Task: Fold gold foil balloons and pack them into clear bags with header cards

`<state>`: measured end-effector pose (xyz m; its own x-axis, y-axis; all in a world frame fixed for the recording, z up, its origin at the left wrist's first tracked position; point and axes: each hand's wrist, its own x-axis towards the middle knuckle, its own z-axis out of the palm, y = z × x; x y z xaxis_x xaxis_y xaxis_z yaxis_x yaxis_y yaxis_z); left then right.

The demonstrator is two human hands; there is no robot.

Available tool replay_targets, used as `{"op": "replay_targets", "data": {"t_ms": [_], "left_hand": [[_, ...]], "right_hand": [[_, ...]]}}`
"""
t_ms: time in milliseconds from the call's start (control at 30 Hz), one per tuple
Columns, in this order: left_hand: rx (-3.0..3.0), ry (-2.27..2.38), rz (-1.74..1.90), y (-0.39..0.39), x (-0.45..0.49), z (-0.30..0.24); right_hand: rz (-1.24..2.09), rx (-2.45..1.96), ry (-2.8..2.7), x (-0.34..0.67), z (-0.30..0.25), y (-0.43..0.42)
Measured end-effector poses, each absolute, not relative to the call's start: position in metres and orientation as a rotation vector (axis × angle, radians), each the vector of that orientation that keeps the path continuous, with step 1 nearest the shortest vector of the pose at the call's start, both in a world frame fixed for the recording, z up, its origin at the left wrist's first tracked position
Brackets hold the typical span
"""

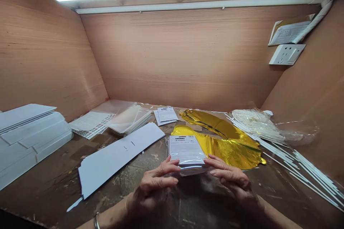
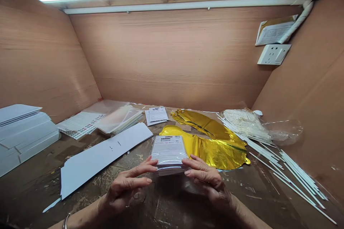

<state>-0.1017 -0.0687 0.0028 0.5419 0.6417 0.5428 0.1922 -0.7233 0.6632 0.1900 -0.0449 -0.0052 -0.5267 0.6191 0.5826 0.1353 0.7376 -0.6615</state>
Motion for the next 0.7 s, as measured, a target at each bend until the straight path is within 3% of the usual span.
{"op": "replay_targets", "data": {"t_ms": [133,333,600,700], "left_hand": [[1.786,0.939,1.353,-0.079,-0.077,0.016],[1.326,1.435,1.673,-0.057,-0.037,0.044],[1.42,2.052,1.282,-0.008,-0.033,0.072],[1.397,2.172,1.116,0.003,-0.035,0.082]], "right_hand": [[0.845,-0.885,-1.638,0.175,-0.002,-0.063],[0.768,-1.231,-1.281,0.152,0.03,-0.058],[0.455,-1.738,-1.461,0.141,0.061,-0.016],[0.477,-1.906,-1.482,0.137,0.071,-0.003]]}}
